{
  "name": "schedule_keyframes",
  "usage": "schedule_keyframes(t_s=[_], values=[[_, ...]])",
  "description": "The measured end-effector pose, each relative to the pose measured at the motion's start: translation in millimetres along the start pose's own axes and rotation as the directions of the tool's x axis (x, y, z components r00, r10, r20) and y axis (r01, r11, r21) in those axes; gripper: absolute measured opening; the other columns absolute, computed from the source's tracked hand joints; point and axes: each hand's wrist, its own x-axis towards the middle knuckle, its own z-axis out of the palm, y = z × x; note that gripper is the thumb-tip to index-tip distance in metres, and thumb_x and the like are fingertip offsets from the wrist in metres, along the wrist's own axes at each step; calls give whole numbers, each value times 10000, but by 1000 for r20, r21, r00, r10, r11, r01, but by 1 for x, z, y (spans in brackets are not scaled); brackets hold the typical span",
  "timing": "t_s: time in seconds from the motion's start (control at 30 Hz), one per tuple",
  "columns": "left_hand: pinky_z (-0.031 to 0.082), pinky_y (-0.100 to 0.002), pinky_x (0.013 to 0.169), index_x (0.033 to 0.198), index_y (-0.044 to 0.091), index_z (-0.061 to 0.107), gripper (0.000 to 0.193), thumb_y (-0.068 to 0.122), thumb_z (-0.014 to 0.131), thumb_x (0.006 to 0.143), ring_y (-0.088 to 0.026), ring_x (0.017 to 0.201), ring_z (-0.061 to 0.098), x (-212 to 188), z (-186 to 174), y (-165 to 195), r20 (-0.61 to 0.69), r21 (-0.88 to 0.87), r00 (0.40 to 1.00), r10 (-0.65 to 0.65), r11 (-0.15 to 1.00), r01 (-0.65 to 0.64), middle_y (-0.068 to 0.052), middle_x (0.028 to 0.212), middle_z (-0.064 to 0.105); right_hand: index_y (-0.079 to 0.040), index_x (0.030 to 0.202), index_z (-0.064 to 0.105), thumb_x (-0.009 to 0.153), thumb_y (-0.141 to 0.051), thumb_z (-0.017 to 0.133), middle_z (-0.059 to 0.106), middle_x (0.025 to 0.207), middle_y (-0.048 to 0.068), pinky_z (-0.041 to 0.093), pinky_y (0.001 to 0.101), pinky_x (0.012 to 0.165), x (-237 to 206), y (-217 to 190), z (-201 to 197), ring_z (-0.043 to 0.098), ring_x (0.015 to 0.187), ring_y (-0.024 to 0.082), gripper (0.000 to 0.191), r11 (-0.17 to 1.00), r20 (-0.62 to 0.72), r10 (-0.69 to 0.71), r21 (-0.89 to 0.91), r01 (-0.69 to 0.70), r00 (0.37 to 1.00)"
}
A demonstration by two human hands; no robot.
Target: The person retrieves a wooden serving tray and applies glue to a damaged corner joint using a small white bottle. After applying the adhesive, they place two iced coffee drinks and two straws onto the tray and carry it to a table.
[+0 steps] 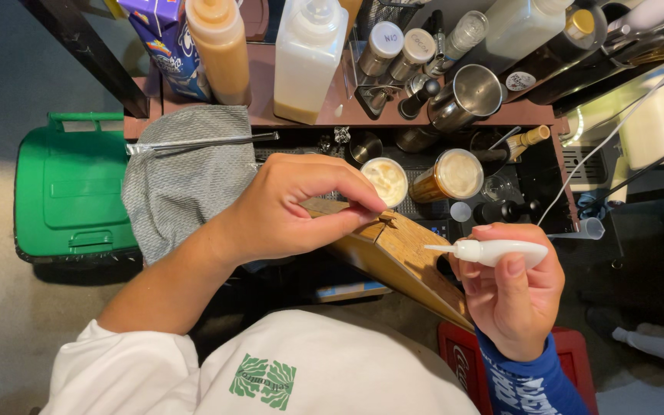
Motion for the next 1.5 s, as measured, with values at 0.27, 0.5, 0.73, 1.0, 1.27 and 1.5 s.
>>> schedule_keyframes(t_s=[0.27,0.5,0.73,1.0,1.27,1.5], values=[[549,-296,885,1078,109,764,206,40,773,885,-157,942,749,7,-6,3,60,63,995,86,994,-90,-10,1019,779,57,1242,569,1124,-291,648,662,961,157,514,326,743,-1,-1,0,598,807,145,376,999,-8,15,30,-15,1000],[503,-312,875,1112,134,744,210,76,801,918,-148,930,712,15,-13,4,179,139,964,198,965,-224,39,1033,753,63,1240,573,1132,-279,645,659,947,152,490,302,717,-3,-1,-3,598,809,145,366,999,0,16,38,-16,1000],[534,-345,936,1168,133,707,222,92,789,966,-186,1000,697,18,-18,8,224,204,937,269,927,-315,18,1088,732,64,1237,572,1131,-281,638,660,954,150,490,302,715,-3,-1,-4,598,809,141,367,999,-3,25,37,-25,1000],[533,-366,876,1150,107,714,267,34,765,898,-248,991,664,25,-23,12,332,236,906,263,907,-349,-32,1076,682,66,1237,582,1133,-278,632,665,936,150,468,273,667,-2,-1,-5,592,784,137,362,1000,16,8,18,-8,1000],[533,-374,872,1141,96,714,236,70,767,913,-251,988,661,25,-24,14,341,242,901,267,901,-359,-38,1068,675,69,1246,574,1133,-263,635,656,977,153,489,314,756,-2,-2,-3,590,841,148,355,998,25,21,56,-23,999],[540,-364,843,1127,81,713,191,107,764,945,-247,960,659,26,-23,17,338,234,907,249,912,-338,-41,1044,676,70,1248,573,1132,-262,639,654,972,152,491,316,760,-2,-1,-5,591,847,152,358,998,20,24,64,-25,1000]])
